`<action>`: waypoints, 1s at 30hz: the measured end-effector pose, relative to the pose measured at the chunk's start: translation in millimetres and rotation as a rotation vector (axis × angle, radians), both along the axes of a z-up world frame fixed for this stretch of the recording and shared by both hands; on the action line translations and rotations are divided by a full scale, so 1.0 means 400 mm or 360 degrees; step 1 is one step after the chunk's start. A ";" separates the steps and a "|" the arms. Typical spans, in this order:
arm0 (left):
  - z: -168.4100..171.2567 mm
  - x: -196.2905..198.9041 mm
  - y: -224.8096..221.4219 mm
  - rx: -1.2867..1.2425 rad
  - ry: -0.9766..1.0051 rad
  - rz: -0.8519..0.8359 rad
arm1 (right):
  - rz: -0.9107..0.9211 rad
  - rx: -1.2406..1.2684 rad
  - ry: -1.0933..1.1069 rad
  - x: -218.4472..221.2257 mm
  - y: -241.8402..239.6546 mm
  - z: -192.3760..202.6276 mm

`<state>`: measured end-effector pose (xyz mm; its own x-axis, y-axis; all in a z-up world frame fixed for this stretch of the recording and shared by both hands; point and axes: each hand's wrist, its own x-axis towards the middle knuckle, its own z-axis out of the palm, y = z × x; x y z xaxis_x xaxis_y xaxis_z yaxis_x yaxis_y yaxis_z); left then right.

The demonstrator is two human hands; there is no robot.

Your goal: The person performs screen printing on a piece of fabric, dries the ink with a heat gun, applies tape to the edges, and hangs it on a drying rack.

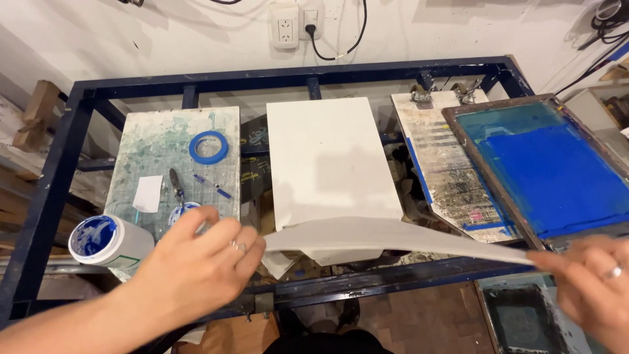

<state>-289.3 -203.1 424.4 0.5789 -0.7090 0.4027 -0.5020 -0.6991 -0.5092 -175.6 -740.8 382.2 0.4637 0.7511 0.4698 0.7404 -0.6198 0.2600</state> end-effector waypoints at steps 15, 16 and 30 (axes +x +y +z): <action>0.122 -0.027 -0.129 0.0118 -0.0208 0.0159 | 0.0219 0.0380 0.0136 0.195 -0.066 0.032; 0.122 -0.040 -0.150 0.0141 -0.0201 0.0221 | 0.0344 0.0381 0.0087 0.208 -0.055 0.056; 0.137 -0.222 -0.495 0.0316 -0.0244 0.1031 | 0.0987 0.0188 -0.0124 0.423 -0.080 0.140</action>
